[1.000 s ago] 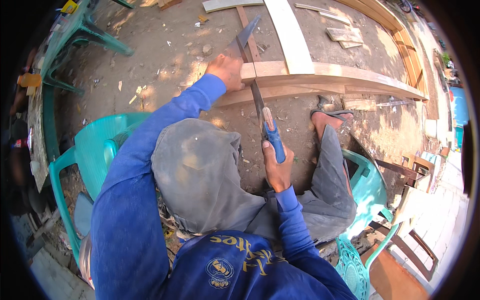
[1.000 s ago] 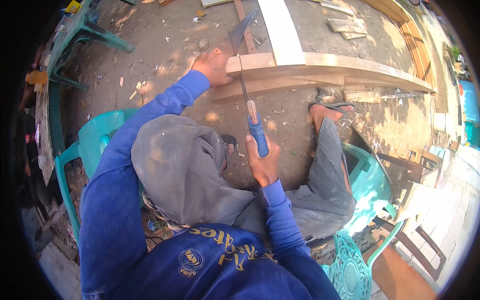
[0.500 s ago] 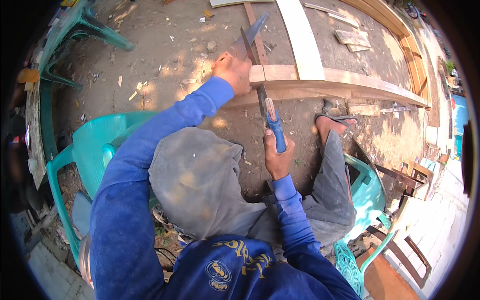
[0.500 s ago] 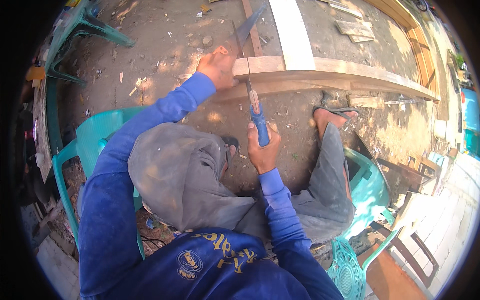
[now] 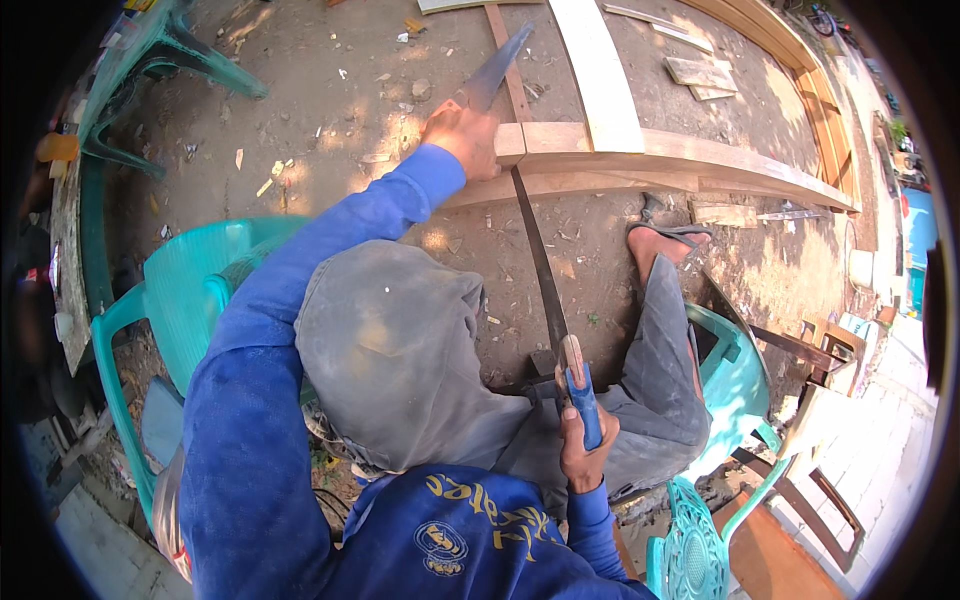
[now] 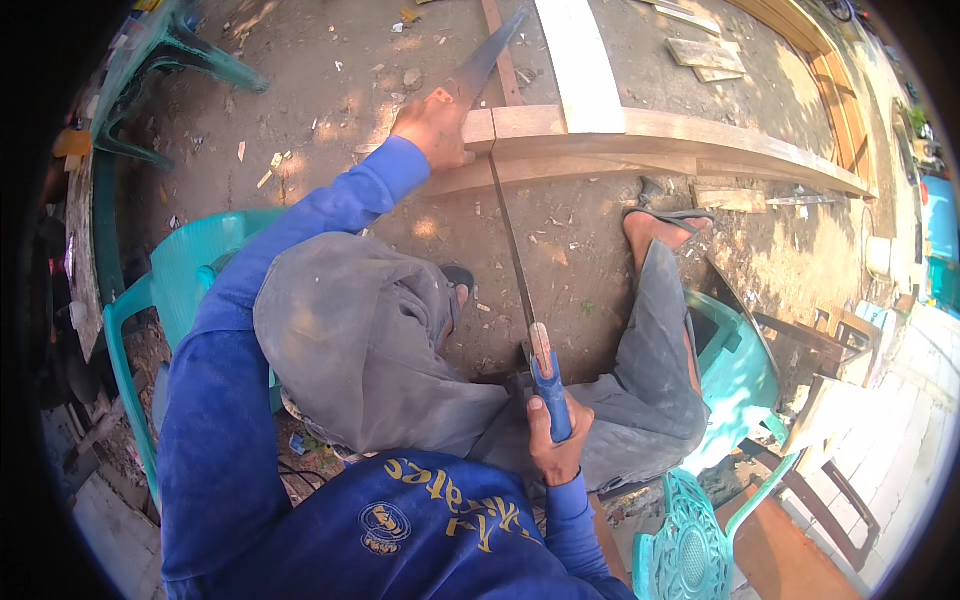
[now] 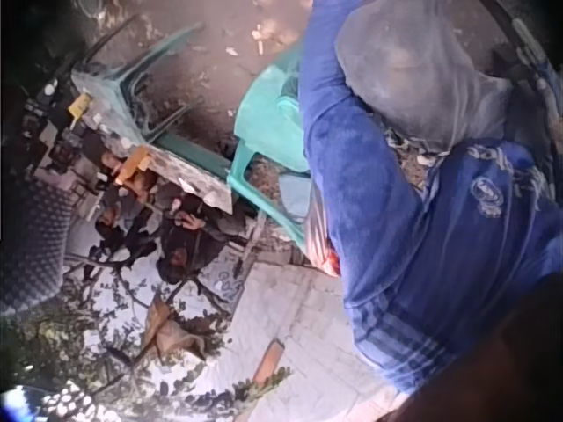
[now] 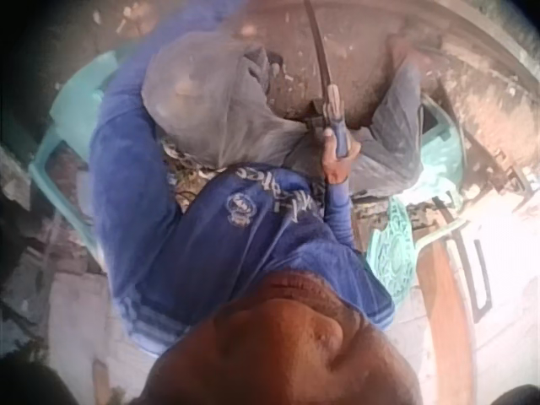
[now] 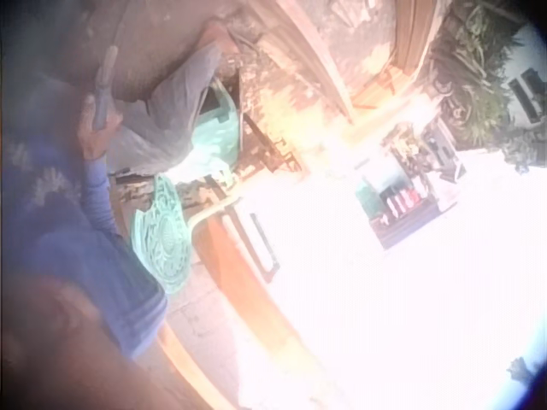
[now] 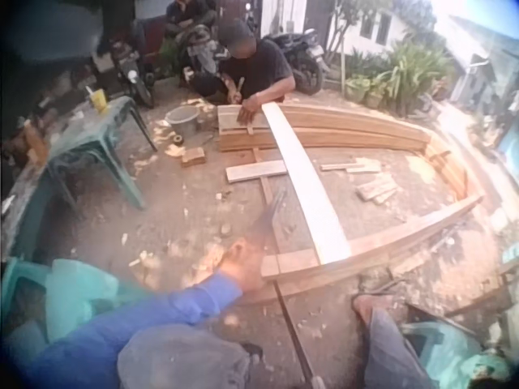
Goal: The person saws a wooden beam by hand while it is supported on a larger frame, then adjusts the position of the wood and uses a hammer to drive a nail into a wooden joint.
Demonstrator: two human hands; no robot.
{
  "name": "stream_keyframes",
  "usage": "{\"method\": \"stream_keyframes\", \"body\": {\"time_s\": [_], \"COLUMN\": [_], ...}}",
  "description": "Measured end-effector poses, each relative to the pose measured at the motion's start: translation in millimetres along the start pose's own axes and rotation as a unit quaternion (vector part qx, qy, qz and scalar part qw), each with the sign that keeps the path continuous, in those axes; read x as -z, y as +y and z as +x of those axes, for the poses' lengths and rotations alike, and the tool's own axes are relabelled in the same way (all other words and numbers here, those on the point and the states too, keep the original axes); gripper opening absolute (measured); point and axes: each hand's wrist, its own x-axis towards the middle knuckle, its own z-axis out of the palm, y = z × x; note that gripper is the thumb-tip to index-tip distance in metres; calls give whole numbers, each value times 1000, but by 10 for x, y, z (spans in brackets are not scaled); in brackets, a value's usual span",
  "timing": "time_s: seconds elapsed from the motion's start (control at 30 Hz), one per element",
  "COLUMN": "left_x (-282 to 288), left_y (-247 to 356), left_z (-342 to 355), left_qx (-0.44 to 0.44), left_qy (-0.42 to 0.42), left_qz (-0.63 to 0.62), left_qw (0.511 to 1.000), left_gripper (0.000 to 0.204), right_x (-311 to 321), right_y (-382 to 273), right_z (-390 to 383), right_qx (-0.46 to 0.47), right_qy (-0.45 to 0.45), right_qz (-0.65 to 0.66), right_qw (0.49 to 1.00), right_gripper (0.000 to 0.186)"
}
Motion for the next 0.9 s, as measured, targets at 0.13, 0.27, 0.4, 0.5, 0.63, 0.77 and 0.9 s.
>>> {"method": "stream_keyframes", "body": {"time_s": [0.13,0.27,0.4,0.5,0.63,0.77,0.9], "left_x": [-45,-98,-93,-51,-143,-132,-99], "left_y": [-36,-73,-90,-44,-119,-188,-3], "left_z": [-31,-21,-10,53,37,75,-21], "left_qx": [-8,-4,-31,-34,-21,-26,-30], "left_qy": [19,-2,35,41,48,67,42], "left_qz": [-8,-21,-21,-19,-7,-11,-10], "left_qw": [1000,1000,999,998,999,997,999], "left_gripper": [52,67,66,67,67,66,66], "right_x": [-509,-945,-1080,-1051,-578,35,-84], "right_y": [257,995,1332,1384,263,-462,-414], "right_z": [729,1231,1243,1272,973,132,282], "right_qx": [46,167,198,190,0,-25,-16], "right_qy": [23,54,58,53,-4,-30,2], "right_qz": [4,-14,-6,13,39,24,8], "right_qw": [999,984,978,980,999,999,1000], "right_gripper": [30,34,31,30,30,26,24]}}
